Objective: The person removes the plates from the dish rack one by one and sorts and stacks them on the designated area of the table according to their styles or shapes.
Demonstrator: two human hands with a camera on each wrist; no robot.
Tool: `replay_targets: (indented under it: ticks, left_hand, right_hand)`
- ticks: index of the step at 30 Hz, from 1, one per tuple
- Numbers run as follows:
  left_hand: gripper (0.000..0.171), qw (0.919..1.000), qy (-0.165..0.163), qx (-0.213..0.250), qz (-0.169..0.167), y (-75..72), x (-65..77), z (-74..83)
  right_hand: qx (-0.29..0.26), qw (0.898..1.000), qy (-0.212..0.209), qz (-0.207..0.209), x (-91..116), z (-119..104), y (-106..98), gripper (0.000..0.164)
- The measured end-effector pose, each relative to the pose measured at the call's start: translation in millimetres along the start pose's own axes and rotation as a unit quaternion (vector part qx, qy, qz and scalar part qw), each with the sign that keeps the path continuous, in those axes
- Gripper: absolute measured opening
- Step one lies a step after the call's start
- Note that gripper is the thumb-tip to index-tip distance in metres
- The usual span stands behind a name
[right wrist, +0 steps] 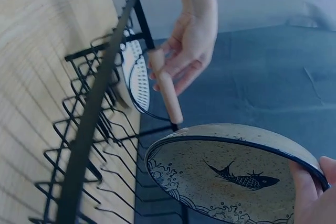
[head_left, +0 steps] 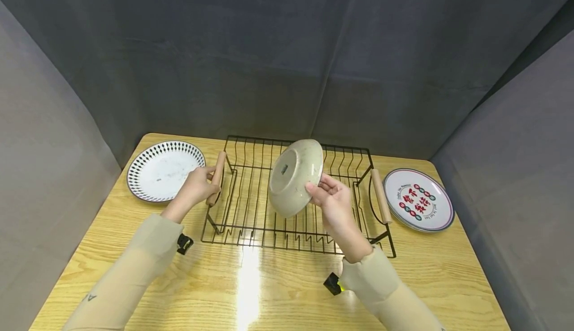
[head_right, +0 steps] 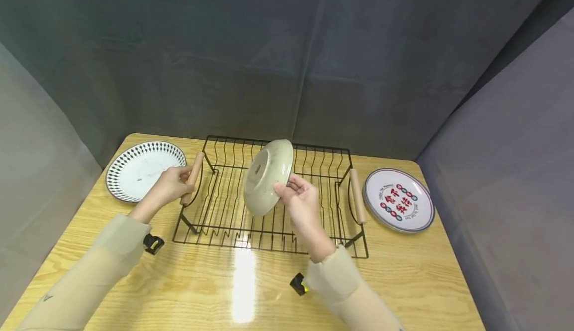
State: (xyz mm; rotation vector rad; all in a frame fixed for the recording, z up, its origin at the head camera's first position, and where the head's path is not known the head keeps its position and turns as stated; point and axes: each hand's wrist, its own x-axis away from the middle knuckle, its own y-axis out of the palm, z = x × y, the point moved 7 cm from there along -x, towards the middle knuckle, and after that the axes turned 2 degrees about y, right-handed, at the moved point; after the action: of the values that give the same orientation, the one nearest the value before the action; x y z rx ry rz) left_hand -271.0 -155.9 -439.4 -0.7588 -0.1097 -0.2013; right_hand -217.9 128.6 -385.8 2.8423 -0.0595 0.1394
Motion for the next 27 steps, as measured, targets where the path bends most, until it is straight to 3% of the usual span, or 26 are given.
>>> replay_targets:
  ticks: [12, 19, 27]
  left_hand:
    - [0.062, 1.0, 0.003, -0.003, 0.001, -0.4, 0.3, -0.4]
    - [0.062, 1.0, 0.003, -0.006, 0.001, -1.0, 0.9, -0.8]
    - [0.061, 1.0, 0.004, -0.005, 0.0, 0.6, 0.5, -0.3]
  right_hand:
    - [-0.015, 0.996, -0.075, 0.037, 6.6, -38.5, -31.6, 0.03]
    - [-0.059, 0.989, -0.121, 0.065, 12.2, -58.3, -50.6, 0.032]
    - [-0.074, 0.978, -0.172, 0.088, 21.8, -78.3, -73.4, 0.028]
